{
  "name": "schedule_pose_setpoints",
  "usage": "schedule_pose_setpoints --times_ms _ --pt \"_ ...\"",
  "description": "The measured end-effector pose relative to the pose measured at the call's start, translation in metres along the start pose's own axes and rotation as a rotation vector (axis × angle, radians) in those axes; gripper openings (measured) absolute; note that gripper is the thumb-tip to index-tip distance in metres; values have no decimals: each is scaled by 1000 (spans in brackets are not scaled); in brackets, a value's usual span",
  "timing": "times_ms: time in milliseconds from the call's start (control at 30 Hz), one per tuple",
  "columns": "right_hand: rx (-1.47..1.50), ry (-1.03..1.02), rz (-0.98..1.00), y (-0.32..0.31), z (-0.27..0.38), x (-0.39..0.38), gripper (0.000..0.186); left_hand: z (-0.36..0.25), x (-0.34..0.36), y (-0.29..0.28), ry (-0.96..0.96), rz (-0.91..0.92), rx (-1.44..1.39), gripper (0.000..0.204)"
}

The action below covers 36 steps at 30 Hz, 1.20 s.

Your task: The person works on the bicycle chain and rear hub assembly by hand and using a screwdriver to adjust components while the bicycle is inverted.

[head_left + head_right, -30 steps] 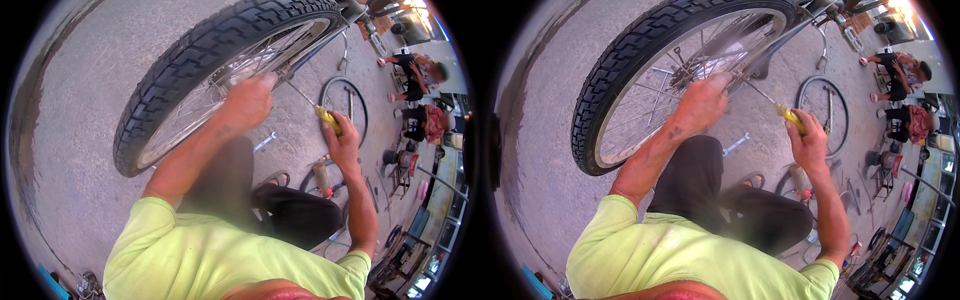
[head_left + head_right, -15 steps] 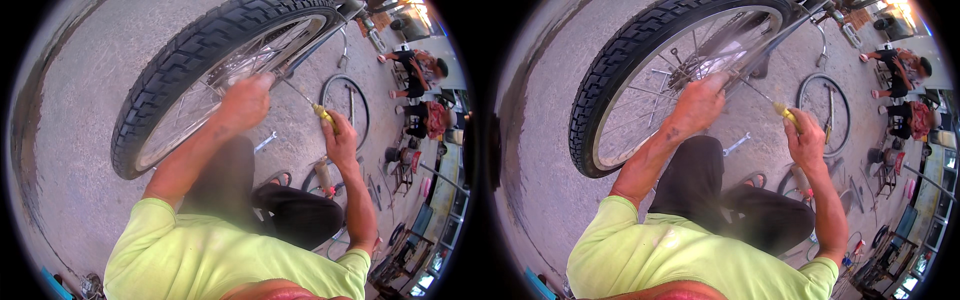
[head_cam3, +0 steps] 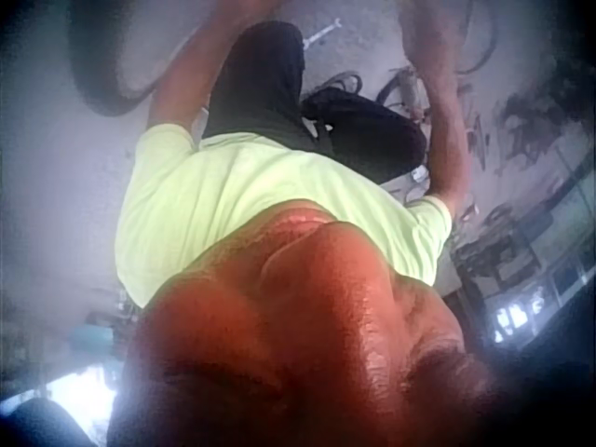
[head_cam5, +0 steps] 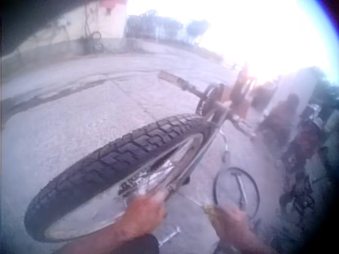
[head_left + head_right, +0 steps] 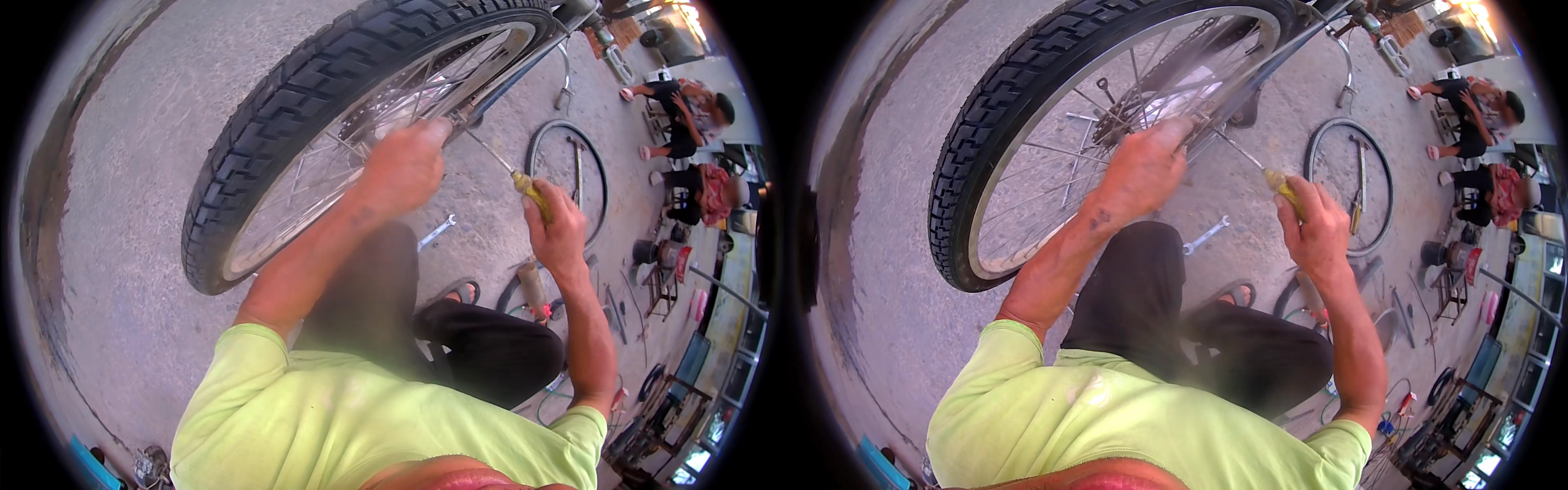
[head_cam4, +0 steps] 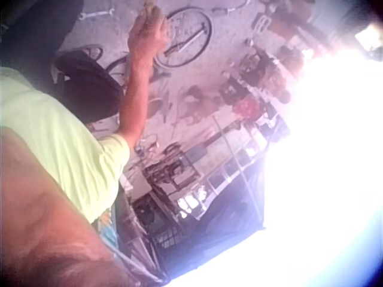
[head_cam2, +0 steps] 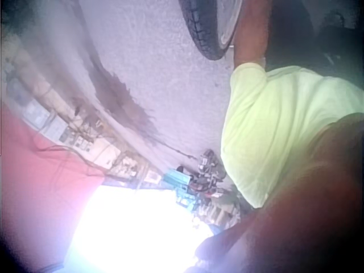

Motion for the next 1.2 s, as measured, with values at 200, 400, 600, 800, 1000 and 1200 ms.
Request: schedule_pose_setpoints --times_ms 200,400,600,800,1000,1200 --pt "804 976 634 -11 -26 26 29 0 1 1 1 18 24 32" --pt "709 856 501 -1 -13 8 28 -1 0 -1 -11 26 1 35" --pt "845 1077 634 -3 -5 15 30 -1 2 0 2 16 32 35" --pt "711 1064 593 1 -3 -19 35 -12 4 -11 -46 116 139 37" --pt "558 1181 603 40 -49 -112 36 -13 -7 -9 -78 42 113 35" --pt "146 929 833 87 -101 -194 46 -22 -22 -14 -98 7 73 38"
Point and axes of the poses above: each hand's wrist, its own x-axis towards the middle knuckle, its own y-axis out of the palm, z = x × y, the point moved 3 cm from there along x, towards the middle knuckle, and after that the axes turned 5 degrees about -z, right-handed, at the moved point
